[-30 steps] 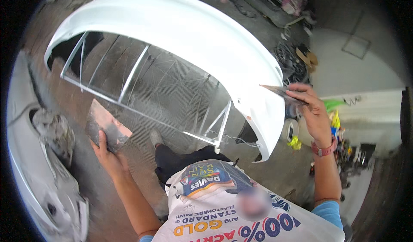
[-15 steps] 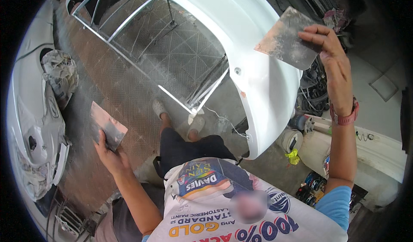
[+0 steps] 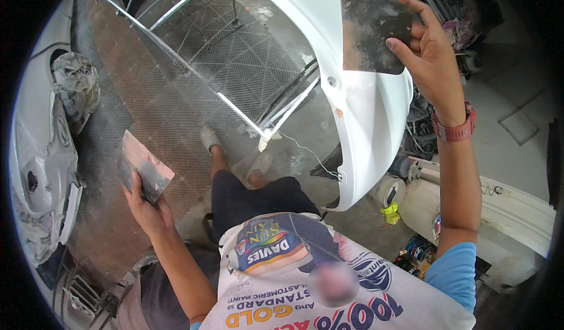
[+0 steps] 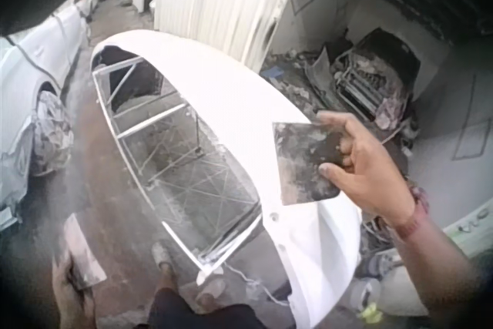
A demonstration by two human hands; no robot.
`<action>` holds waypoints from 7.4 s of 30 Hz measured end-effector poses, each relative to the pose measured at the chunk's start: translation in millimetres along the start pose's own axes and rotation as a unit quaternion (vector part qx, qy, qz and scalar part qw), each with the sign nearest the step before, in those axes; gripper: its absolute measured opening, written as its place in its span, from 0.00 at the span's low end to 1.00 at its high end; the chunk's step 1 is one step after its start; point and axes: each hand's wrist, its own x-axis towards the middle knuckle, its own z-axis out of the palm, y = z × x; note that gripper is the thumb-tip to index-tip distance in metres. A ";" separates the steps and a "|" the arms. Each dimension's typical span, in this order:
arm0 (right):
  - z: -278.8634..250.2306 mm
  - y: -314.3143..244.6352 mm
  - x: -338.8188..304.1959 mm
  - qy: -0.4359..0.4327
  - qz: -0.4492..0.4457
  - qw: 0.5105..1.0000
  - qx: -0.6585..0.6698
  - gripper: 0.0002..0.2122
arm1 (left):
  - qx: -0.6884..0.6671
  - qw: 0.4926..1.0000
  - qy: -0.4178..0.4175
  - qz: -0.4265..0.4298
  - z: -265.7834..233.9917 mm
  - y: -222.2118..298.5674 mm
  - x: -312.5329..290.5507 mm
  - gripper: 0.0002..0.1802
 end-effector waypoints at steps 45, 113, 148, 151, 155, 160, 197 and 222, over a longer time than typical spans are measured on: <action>41.0 18.0 8.1 -0.011 -0.008 0.994 -0.112 0.22 | -0.010 0.999 0.019 -0.034 -9.2 -18.3 3.8 0.28; 104.5 -54.0 -56.4 0.117 0.152 0.883 0.429 0.24 | 0.117 0.976 -0.123 0.134 154.0 -30.2 -67.0 0.40; 99.8 -62.9 -59.5 0.107 0.108 0.928 0.340 0.23 | -0.030 0.989 -0.130 0.062 158.8 -26.3 -61.8 0.36; 96.9 -60.1 -58.0 0.105 0.119 0.934 0.319 0.24 | -0.032 0.990 -0.123 0.055 152.3 -30.7 -61.9 0.38; 72.3 -45.8 -48.4 0.142 0.078 0.958 0.235 0.23 | 0.047 0.991 -0.092 0.089 131.0 -30.4 -48.3 0.35; 31.1 -13.1 -41.1 0.139 0.003 0.990 -0.019 0.19 | -0.044 0.997 -0.040 0.043 97.2 -26.5 -29.1 0.32; 40.9 2.7 12.7 -0.071 -0.057 0.968 -0.232 0.17 | 0.012 0.999 0.009 0.030 61.9 -30.2 -23.7 0.32; 38.1 3.7 6.9 -0.055 -0.030 0.981 -0.181 0.17 | 0.016 0.999 0.011 0.034 64.3 -30.1 -23.8 0.33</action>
